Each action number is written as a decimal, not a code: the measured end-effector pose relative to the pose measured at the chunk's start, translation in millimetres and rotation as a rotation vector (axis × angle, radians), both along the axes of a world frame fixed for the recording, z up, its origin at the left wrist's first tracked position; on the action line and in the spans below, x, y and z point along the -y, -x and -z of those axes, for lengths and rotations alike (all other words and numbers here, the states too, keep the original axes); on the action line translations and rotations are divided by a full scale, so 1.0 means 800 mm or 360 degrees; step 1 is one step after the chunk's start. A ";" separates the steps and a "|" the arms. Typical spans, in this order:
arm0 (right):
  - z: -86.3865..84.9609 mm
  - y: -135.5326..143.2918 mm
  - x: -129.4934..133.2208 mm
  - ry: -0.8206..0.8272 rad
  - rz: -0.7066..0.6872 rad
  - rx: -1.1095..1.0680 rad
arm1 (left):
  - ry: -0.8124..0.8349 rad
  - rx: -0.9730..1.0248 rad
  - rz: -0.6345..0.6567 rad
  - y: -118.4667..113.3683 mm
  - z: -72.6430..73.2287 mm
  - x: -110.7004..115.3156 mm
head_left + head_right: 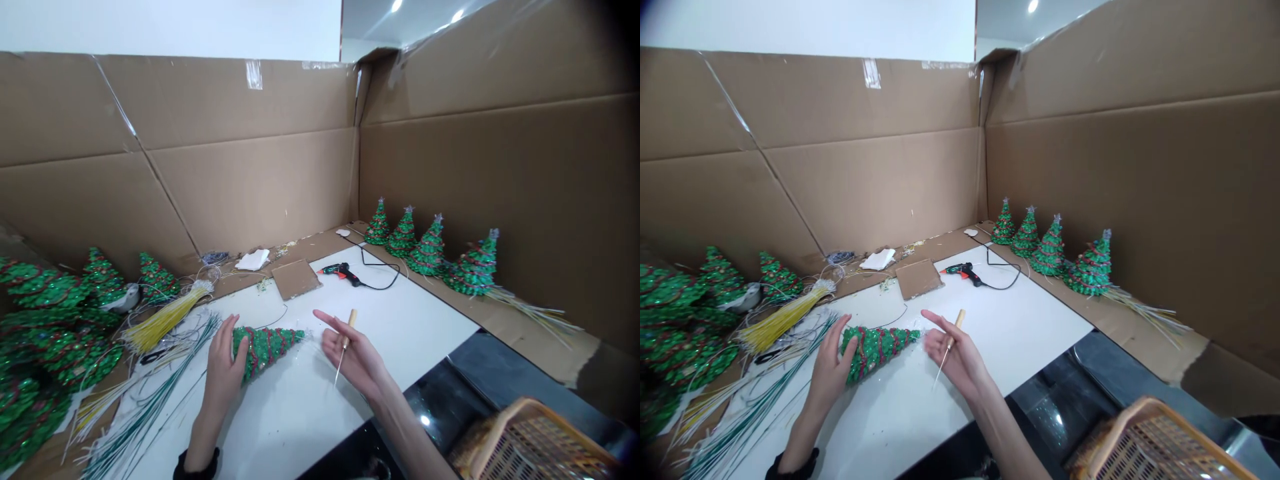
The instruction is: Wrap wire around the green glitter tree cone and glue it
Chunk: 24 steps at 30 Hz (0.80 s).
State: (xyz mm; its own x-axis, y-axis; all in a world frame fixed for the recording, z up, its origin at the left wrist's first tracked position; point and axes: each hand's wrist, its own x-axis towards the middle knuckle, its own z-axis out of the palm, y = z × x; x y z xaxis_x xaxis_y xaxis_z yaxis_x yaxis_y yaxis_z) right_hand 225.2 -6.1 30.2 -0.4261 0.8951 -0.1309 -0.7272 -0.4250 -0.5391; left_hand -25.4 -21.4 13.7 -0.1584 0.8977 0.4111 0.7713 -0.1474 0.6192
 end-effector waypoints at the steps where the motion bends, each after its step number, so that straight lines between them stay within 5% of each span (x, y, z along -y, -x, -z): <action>1: 0.000 0.006 0.001 -0.0030 -0.0068 -0.0013 | -0.0135 -0.0040 -0.0011 -0.012 -0.009 0.005; 5: -0.006 0.039 0.021 -0.0118 -0.0281 -0.0034 | -0.0586 -0.0097 0.0077 -0.078 -0.051 0.015; 8: -0.019 0.047 0.058 -0.0179 -0.0340 0.0099 | -0.0572 -0.0373 0.0310 -0.101 -0.076 -0.005; 9: -0.024 0.043 0.070 -0.0218 -0.0260 0.0123 | -0.0543 -0.0408 0.0270 -0.099 -0.084 -0.014; 11: -0.036 0.031 0.086 -0.0316 -0.0319 0.0056 | -0.0649 -0.0269 -0.0164 -0.091 -0.101 -0.025; 13: -0.047 0.022 0.088 -0.0335 -0.0052 -0.0006 | -0.0830 -0.0044 -0.0431 -0.089 -0.113 -0.026; 14: -0.052 0.020 0.087 -0.0314 0.0033 -0.0018 | -0.0932 0.0031 -0.0423 -0.092 -0.116 -0.024; 16: -0.061 0.019 0.084 -0.0263 -0.0065 -0.0012 | -0.0991 -0.0075 -0.0074 -0.100 -0.117 -0.023; 18: -0.069 0.017 0.087 -0.0296 -0.0074 -0.0036 | -0.0741 -0.0235 0.0116 -0.095 -0.115 -0.034; 20: -0.076 0.008 0.093 -0.0365 -0.0234 -0.0061 | -0.0697 -0.0223 -0.0270 -0.071 -0.118 -0.051; 22: -0.081 -0.003 0.096 -0.0403 -0.0114 -0.0061 | -0.0714 -0.0087 -0.0624 -0.041 -0.129 -0.063; 24: -0.088 -0.013 0.092 -0.0443 -0.0072 -0.0042 | -0.0757 -0.0018 -0.0646 -0.023 -0.145 -0.060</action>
State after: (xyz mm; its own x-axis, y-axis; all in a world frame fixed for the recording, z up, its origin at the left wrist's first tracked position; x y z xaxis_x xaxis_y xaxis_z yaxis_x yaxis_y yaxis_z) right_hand 235.6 -79.6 100.3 -0.4664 0.8751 0.1291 -0.7262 -0.2954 -0.6207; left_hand -7.1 26.6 129.5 -0.4417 0.4850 0.7548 0.8299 -0.0986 0.5491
